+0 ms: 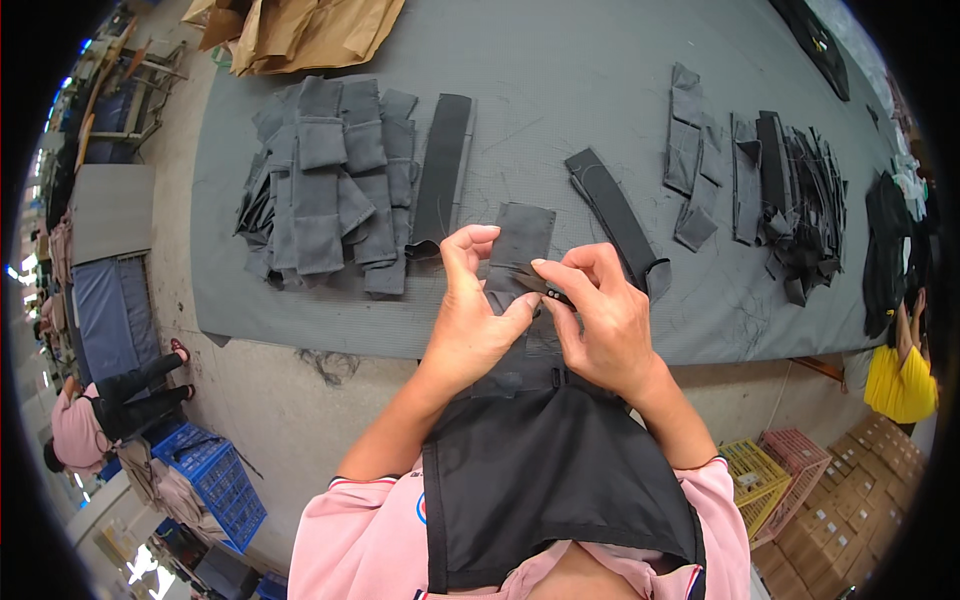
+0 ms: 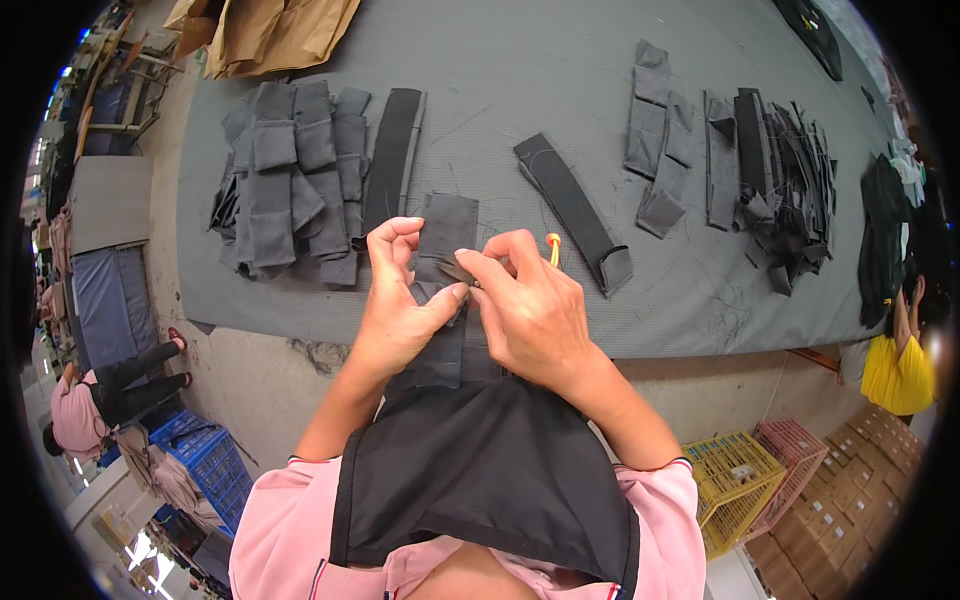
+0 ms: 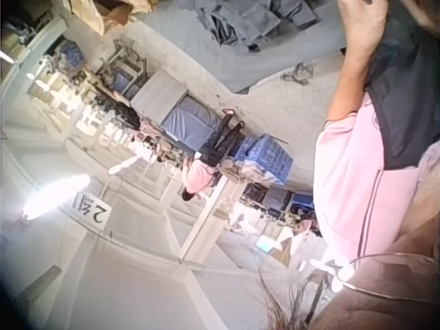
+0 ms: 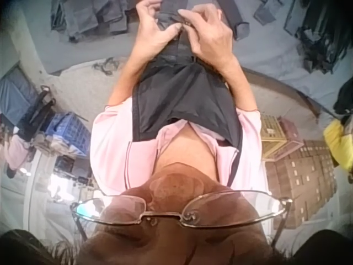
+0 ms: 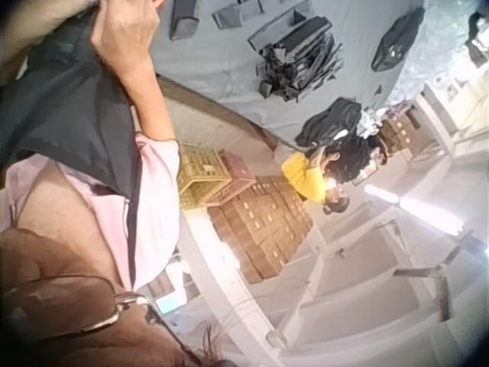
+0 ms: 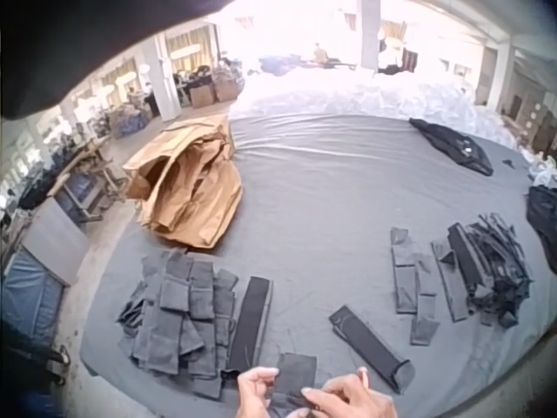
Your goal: Trimming loose threads from fabric pieces using a small snipping tool.
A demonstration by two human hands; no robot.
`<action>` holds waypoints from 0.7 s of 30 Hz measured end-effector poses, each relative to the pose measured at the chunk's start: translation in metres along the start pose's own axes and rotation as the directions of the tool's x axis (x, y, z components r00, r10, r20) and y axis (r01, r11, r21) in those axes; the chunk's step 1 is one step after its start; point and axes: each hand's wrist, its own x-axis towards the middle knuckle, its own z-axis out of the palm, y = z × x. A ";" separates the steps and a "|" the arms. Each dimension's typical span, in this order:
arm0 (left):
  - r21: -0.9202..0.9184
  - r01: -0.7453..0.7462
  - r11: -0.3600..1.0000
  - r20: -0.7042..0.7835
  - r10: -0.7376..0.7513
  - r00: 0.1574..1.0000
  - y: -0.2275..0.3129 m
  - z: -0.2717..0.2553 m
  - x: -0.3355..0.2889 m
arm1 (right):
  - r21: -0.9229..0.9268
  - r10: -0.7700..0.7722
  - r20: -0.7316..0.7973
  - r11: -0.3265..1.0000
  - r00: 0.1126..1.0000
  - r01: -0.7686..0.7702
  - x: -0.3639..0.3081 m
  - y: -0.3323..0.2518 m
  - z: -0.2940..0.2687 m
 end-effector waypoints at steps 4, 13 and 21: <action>0.049 -0.015 0.999 0.013 0.015 1.000 -0.002 0.001 0.000 | -0.029 -0.123 0.122 0.991 0.985 0.127 0.006 0.009 -0.005; 0.130 0.015 0.991 0.080 -0.026 0.996 0.010 0.002 0.000 | 0.037 -0.211 0.265 0.977 0.941 0.209 0.020 0.018 -0.012; 0.149 0.039 0.988 0.086 -0.052 0.995 -0.001 -0.002 -0.002 | -0.071 -0.245 0.139 0.964 0.959 0.257 0.006 0.016 -0.001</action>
